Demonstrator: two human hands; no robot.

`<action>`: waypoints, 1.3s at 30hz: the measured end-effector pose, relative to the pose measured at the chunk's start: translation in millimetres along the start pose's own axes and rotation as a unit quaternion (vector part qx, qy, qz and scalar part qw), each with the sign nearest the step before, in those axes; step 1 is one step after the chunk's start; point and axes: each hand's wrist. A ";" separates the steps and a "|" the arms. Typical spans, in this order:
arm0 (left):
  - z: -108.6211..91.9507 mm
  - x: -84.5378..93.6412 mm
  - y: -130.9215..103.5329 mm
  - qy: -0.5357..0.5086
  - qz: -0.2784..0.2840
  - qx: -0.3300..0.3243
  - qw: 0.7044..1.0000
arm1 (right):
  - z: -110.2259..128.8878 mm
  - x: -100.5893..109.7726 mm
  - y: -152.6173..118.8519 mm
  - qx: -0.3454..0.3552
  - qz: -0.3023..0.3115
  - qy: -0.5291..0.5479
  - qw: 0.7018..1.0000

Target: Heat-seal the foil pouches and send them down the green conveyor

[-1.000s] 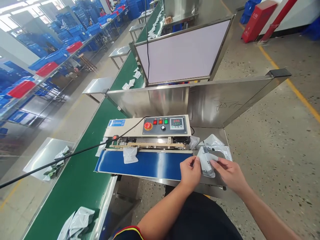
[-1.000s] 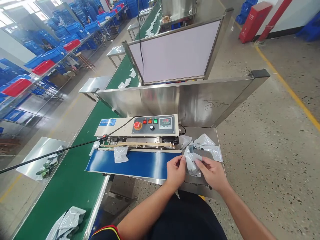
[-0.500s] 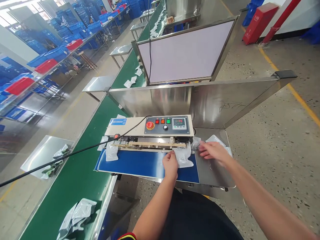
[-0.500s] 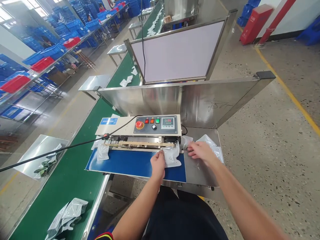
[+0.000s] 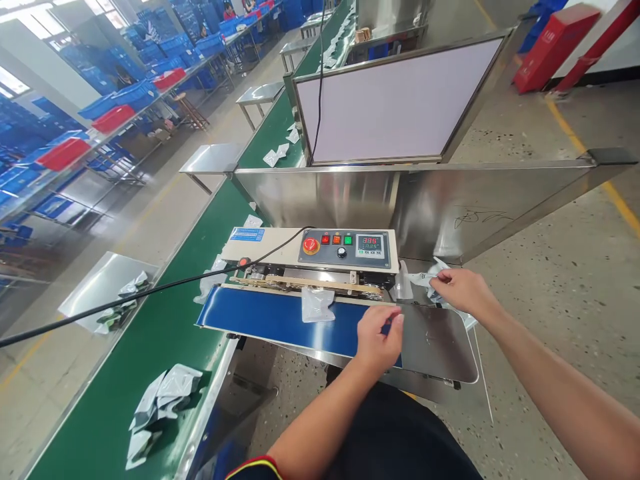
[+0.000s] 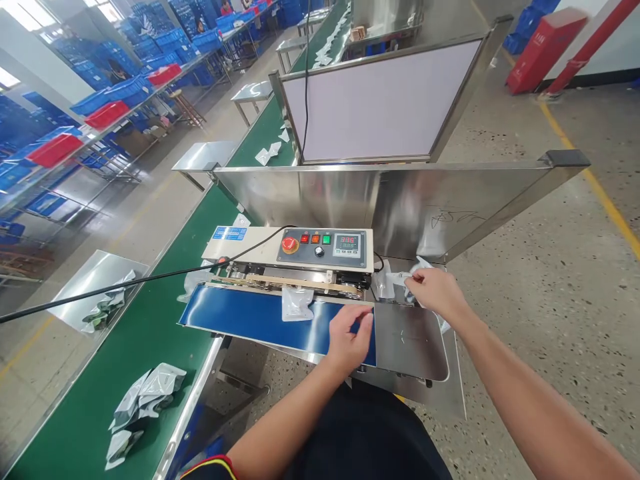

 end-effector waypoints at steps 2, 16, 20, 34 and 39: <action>-2.8 -22.3 14.3 0.014 0.028 -0.050 0.998 | 2.5 19.6 -10.6 0.018 -0.012 0.013 1.000; -7.0 -41.9 6.2 -0.060 0.098 0.034 0.993 | -3.4 -31.1 -127.1 -0.014 -0.040 0.514 0.857; -13.2 -36.2 -2.4 -0.083 0.077 0.161 0.980 | 1.0 -45.9 -145.8 0.023 -0.079 0.420 0.904; 35.1 -31.8 13.6 -0.245 -0.044 0.427 0.869 | 10.2 -83.9 -110.9 -0.187 -0.070 0.528 0.826; 49.5 -0.6 29.2 -0.243 -0.102 0.453 0.851 | 47.2 -96.2 -82.7 -0.188 -0.009 0.560 0.807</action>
Point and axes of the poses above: each hand's wrist, its own y-axis towards the middle knuckle, its own x-axis out of the back of the hand, z = x × y, and after that the axes turned 2 degrees about z, right-handed
